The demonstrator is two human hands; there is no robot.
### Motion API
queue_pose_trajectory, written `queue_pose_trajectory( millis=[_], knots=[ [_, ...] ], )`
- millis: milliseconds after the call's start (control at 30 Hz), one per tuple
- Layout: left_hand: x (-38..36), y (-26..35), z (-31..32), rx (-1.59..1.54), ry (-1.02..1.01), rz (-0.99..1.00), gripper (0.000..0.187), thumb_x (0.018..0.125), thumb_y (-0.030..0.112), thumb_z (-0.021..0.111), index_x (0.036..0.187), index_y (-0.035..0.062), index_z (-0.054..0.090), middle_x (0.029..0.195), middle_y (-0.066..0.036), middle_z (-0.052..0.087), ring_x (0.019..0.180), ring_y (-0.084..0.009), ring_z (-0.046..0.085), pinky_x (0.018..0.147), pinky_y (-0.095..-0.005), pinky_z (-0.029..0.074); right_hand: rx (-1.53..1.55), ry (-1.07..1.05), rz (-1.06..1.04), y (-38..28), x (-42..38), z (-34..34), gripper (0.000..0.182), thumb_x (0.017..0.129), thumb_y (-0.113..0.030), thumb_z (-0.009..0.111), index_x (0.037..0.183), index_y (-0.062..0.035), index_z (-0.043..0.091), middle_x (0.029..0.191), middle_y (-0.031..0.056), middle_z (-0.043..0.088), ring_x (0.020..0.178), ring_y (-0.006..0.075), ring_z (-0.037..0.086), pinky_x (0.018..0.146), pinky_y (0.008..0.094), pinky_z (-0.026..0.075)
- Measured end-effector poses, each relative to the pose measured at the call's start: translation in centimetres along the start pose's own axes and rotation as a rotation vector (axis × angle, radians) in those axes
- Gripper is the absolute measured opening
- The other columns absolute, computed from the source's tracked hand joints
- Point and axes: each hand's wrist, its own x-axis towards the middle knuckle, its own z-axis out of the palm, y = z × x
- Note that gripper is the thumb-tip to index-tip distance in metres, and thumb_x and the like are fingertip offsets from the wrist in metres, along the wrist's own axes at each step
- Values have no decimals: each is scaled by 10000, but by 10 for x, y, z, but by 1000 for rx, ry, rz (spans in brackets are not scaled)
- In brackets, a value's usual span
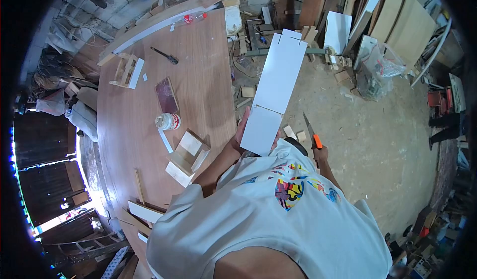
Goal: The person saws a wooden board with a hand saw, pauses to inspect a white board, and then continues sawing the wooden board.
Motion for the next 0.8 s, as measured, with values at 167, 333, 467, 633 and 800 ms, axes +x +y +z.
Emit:
queue_pose_trajectory(
  millis=[167,333,467,633,800],
  knots=[
    [2,0,-16,19,55,6,954,747,847,323,1334,109,463,1119,-230,576,933,-346,576,789,-477,440,-53,-17,-22,35,-8,3,239,784,-247,657,783,-10,685,571,107,597,488,218,610,436,356,488],
    [1,-1,-9,8,30,1,949,756,832,341,1319,80,473,1093,-228,595,955,-356,589,799,-489,451,-193,2,67,54,-17,3,278,706,-245,652,833,-1,699,753,202,670,765,344,673,670,430,498],
    [1,-5,-2,-45,60,4,930,763,826,341,1292,79,501,1057,-233,607,926,-357,598,785,-489,457,-256,48,32,88,-7,16,336,754,-350,679,822,-21,697,739,185,671,718,335,666,663,430,505],
    [5,-8,-4,-51,19,30,913,770,826,317,1285,97,510,1055,-235,602,890,-345,597,764,-470,456,-165,67,44,86,-8,21,346,758,-360,680,836,-24,691,751,200,667,726,357,661,666,440,494],
    [7,-9,-9,1,-7,49,909,793,808,291,1314,84,467,1074,-223,590,885,-333,601,765,-463,473,-124,53,49,62,-21,19,340,757,-352,674,846,-24,683,761,215,659,737,374,655,673,454,486]
  ],
)
